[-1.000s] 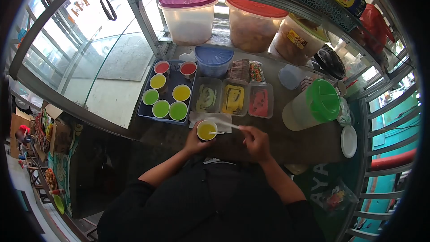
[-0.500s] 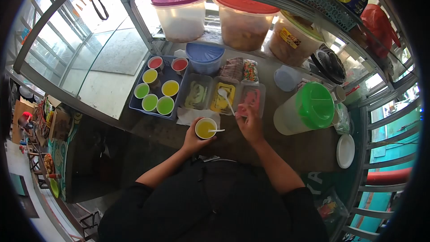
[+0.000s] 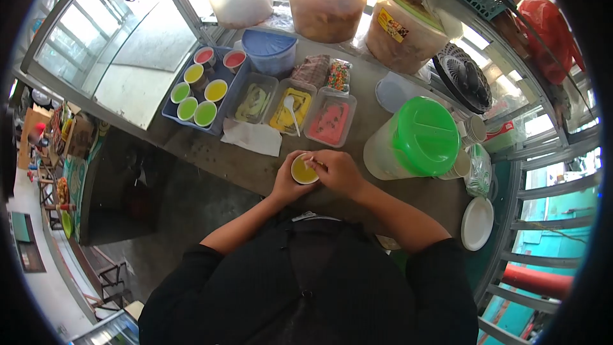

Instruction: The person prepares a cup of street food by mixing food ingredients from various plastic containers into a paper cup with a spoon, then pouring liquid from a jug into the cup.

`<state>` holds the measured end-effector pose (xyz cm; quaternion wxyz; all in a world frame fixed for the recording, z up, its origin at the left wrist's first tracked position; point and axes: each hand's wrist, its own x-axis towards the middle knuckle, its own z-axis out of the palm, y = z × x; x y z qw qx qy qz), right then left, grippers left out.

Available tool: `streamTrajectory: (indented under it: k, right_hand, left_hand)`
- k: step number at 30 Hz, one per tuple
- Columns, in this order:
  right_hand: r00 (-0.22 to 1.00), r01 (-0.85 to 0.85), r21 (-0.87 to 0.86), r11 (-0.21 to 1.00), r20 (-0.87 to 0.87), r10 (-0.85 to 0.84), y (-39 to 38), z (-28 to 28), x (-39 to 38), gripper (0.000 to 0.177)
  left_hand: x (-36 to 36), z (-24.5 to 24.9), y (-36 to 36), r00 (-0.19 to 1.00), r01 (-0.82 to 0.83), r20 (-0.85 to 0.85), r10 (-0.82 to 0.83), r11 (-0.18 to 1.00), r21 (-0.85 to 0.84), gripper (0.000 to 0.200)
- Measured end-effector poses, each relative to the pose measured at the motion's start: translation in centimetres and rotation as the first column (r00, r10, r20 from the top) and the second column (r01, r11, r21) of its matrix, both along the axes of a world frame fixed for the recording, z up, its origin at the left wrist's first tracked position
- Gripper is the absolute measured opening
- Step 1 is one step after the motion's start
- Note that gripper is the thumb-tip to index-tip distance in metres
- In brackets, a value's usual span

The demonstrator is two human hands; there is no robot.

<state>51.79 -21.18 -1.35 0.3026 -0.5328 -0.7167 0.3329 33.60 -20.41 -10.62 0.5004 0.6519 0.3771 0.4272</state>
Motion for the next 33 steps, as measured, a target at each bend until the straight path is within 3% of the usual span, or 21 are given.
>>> streamTrajectory:
  k: [3,6,9,12,15,18,21,24,27,30,33]
  right_hand:
    - [0.996,-0.078,0.233,0.969,-0.016,0.084,0.0,-2.3,2.1,0.017]
    - [0.977,-0.204,0.112,0.973,0.086,0.195,-1.4,-1.8,3.6,0.016]
    - [0.955,-0.292,0.109,0.950,0.080,0.284,-1.3,-1.7,3.9,0.017]
    - [0.966,-0.257,0.176,0.950,0.030,0.256,-0.4,-2.0,3.7,0.016]
    - [0.971,-0.234,0.222,0.947,0.098,0.217,0.1,-2.0,3.8,0.016]
    - [0.995,-0.094,0.255,0.962,0.053,0.083,-0.6,-3.0,3.6,0.016]
    - [0.968,0.057,-0.278,0.959,-0.218,-0.121,-1.5,-3.1,3.1,0.021]
    - [0.736,0.054,-0.443,0.895,-0.588,-0.335,-1.3,-6.5,3.2,0.026]
    - [0.668,0.117,-0.443,0.889,-0.627,-0.401,-1.1,-6.8,3.6,0.028]
    - [0.804,0.137,-0.227,0.964,-0.543,-0.242,-1.0,-5.6,3.5,0.024]
    - [0.948,0.070,-0.047,0.996,-0.308,-0.082,-1.2,-3.9,3.5,0.019]
  left_hand:
    - [1.2,-1.0,-1.0,0.992,-0.125,0.005,0.125,0.991,0.044,0.076]
    - [2.1,-2.3,-1.4,0.975,-0.221,0.029,0.220,0.973,0.068,0.077]
    - [2.1,-3.2,-1.6,0.970,-0.242,0.019,0.242,0.967,0.083,0.078]
    - [2.0,-3.9,-1.5,0.966,-0.250,-0.049,0.255,0.964,0.092,0.081]
    - [2.2,-3.8,-1.7,0.945,-0.281,-0.122,0.303,0.944,0.173,0.083]
    - [2.4,-4.2,-1.7,0.938,-0.285,-0.134,0.320,0.931,0.227,0.084]
    - [2.4,-4.3,-1.7,0.944,-0.284,-0.116,0.310,0.938,0.198,0.082]
    - [2.5,-3.7,-1.9,0.941,-0.282,-0.130,0.311,0.938,0.204,0.077]
    - [2.3,-3.2,-2.0,0.934,-0.290,-0.153,0.323,0.935,0.205,0.076]
    - [2.4,-3.4,-2.0,0.925,-0.306,-0.165,0.342,0.928,0.211,0.078]
    - [2.4,-3.3,-2.1,0.921,-0.317,-0.168,0.352,0.926,0.204,0.076]
